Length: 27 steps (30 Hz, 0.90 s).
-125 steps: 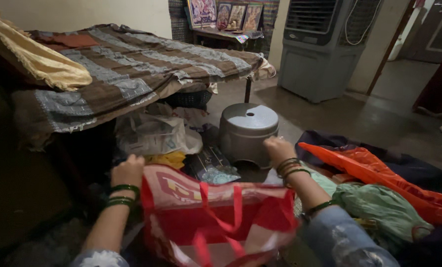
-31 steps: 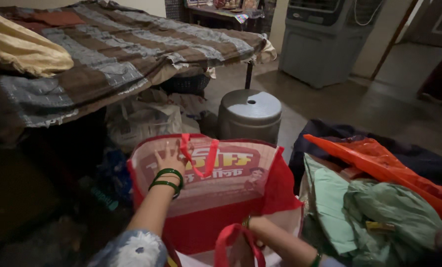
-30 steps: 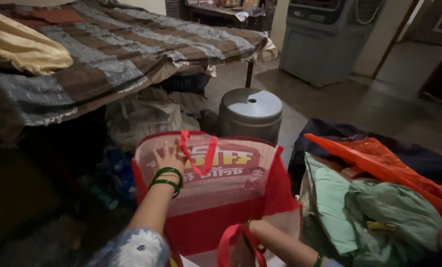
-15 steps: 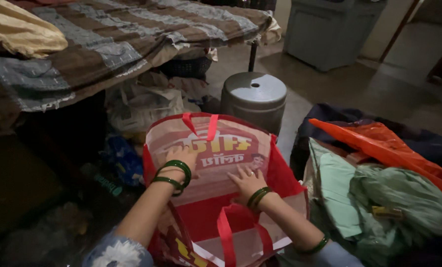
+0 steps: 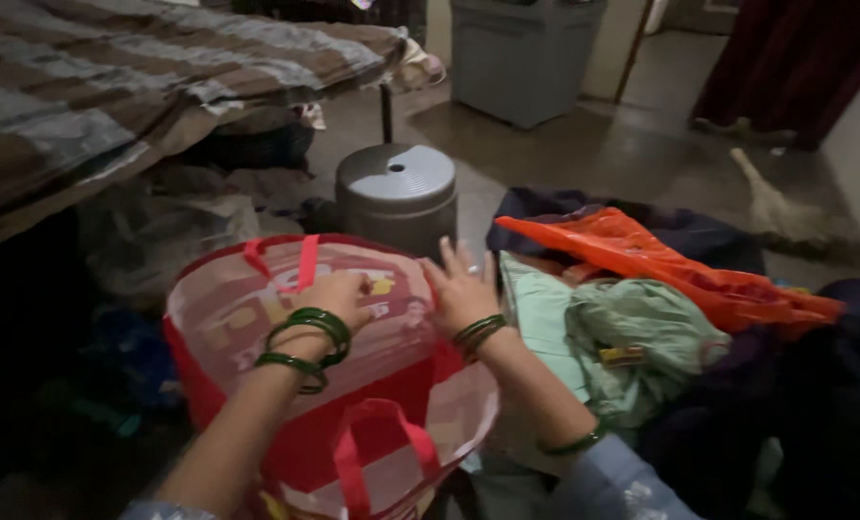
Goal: The person sits on the floor and unpacks a red and white shopping bag, removing various items including folded clothes, a plastic-wrapped pillow, a roll of tape, and an orange plastic bag. They place the items onto a pile on the floor beside them.
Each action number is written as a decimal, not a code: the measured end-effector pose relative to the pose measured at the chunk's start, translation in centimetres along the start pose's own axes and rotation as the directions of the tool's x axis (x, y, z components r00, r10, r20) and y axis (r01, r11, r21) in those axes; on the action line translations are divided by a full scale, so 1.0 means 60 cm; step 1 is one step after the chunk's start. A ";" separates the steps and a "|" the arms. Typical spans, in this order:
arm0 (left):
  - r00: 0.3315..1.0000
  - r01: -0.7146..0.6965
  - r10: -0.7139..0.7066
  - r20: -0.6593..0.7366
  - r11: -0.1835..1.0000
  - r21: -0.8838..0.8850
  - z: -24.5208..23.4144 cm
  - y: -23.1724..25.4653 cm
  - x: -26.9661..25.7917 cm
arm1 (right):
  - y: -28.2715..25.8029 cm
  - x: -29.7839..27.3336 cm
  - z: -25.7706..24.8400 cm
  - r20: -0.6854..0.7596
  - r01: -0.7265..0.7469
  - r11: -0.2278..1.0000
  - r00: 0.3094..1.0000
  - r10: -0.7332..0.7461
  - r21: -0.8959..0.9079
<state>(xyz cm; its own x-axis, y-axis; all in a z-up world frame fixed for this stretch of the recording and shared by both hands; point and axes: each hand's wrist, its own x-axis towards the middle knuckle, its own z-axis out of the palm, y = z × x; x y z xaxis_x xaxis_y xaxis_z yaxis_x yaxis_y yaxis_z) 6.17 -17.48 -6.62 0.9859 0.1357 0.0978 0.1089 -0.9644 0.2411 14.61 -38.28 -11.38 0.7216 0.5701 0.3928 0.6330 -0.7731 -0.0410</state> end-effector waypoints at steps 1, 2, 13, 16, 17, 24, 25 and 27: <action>0.999 -0.038 0.036 -0.031 0.998 -0.045 0.003 0.031 0.010 | 0.034 -0.002 -0.016 0.003 -0.047 0.998 0.999 0.047 -0.049; 0.997 -0.073 0.070 -0.040 0.994 -0.086 0.008 0.064 0.020 | 0.070 -0.010 -0.030 0.003 -0.094 0.991 0.995 0.095 -0.098; 0.946 -0.289 0.324 0.019 0.869 -0.402 0.162 0.414 0.075 | 0.403 -0.218 -0.133 0.326 -0.559 0.797 0.728 0.603 -0.228; 0.942 -0.334 0.317 -0.112 0.845 -0.418 0.209 0.489 0.076 | 0.450 -0.281 -0.105 0.231 -0.387 0.922 0.897 0.376 0.002; 0.955 -0.277 0.296 -0.015 0.875 -0.398 0.220 0.502 0.079 | 0.459 -0.297 -0.095 0.211 -0.393 0.919 0.899 0.385 -0.002; 0.972 -0.209 0.233 -0.008 0.857 -0.472 0.316 0.542 0.136 | 0.494 -0.335 -0.085 -0.022 -0.511 0.858 0.858 0.512 0.049; 0.962 -0.272 0.237 -0.132 0.823 -0.499 0.321 0.543 0.149 | 0.491 -0.330 -0.094 -0.077 -0.513 0.856 0.852 0.517 0.071; 0.964 -0.263 0.222 -0.145 0.718 -0.645 0.307 0.560 0.183 | 0.477 -0.310 -0.125 -0.137 -0.596 0.793 0.781 0.609 0.128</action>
<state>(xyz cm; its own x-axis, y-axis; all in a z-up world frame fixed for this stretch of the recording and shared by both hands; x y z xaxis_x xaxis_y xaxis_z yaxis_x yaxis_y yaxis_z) 22.98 -52.58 -15.25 0.9563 -0.0506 0.2879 -0.2626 -0.5814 0.7701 17.18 -73.11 -12.98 0.9110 -0.0636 0.4074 0.1078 -0.9169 -0.3842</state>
